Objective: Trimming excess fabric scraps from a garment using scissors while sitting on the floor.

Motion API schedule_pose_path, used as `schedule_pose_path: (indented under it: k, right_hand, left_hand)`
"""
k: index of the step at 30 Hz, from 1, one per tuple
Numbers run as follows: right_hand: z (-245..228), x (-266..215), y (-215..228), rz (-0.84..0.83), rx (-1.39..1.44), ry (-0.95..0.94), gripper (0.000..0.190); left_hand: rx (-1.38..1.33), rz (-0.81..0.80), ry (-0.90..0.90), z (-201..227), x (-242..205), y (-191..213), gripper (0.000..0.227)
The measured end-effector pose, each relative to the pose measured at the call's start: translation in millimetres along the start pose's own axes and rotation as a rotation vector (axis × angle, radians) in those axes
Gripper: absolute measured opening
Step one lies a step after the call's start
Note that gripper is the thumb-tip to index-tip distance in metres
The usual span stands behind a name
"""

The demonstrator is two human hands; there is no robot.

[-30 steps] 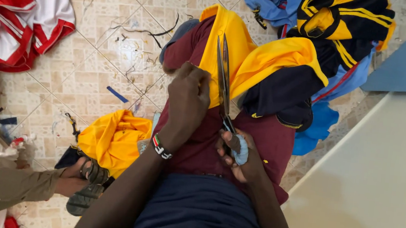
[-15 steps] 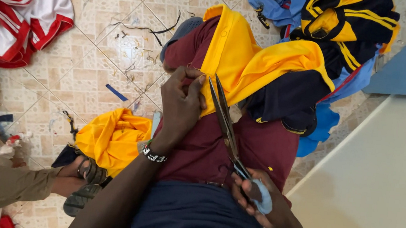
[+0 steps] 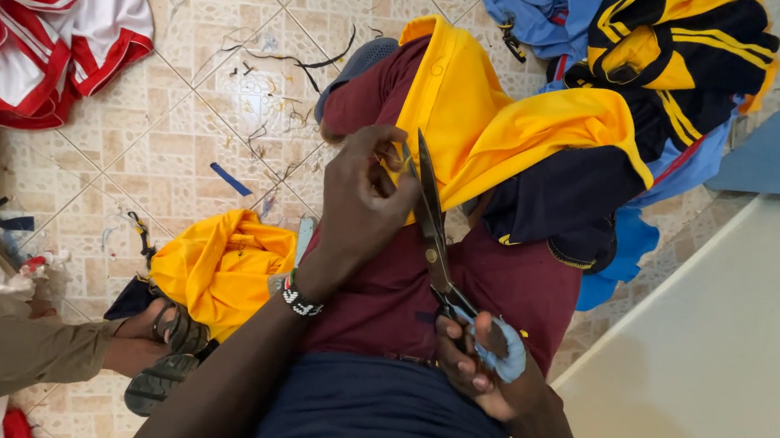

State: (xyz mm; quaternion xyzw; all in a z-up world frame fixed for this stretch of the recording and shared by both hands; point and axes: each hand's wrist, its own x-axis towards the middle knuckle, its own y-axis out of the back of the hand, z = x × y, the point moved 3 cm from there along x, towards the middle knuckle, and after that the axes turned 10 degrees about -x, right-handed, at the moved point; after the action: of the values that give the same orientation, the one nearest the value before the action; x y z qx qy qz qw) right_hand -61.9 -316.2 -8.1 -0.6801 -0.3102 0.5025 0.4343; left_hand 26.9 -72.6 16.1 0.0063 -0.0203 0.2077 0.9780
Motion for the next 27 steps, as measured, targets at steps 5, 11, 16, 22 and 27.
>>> schedule_pose_path:
  k: [5, 11, 16, 22, 27]
  right_hand:
    - [-0.1, 2.0, -1.5, -0.035, 0.018, -0.005, 0.042]
    - [2.5, 4.0, -0.3, -0.093, 0.100, 0.011, 0.041]
    - [2.6, 5.7, -2.6, -0.086, 0.117, 0.020, 0.043]
    - [1.9, 6.9, -0.7, -0.112, 0.141, -0.013, 0.043]
    - [2.6, 8.9, 3.0, -0.060, 0.123, 0.011, 0.040]
  left_hand:
    - [0.142, 0.050, -0.078, 6.9, 0.9, -3.2, 0.011]
    - [0.058, 0.051, -0.029, 3.0, -0.1, -2.8, 0.009]
    - [0.156, 0.012, -0.063, 2.9, 2.4, -5.6, 0.041]
    - [0.177, 0.007, -0.076, 7.2, 4.7, -6.7, 0.013]
    - [0.205, -0.016, -0.120, 2.9, 2.4, -5.0, 0.013]
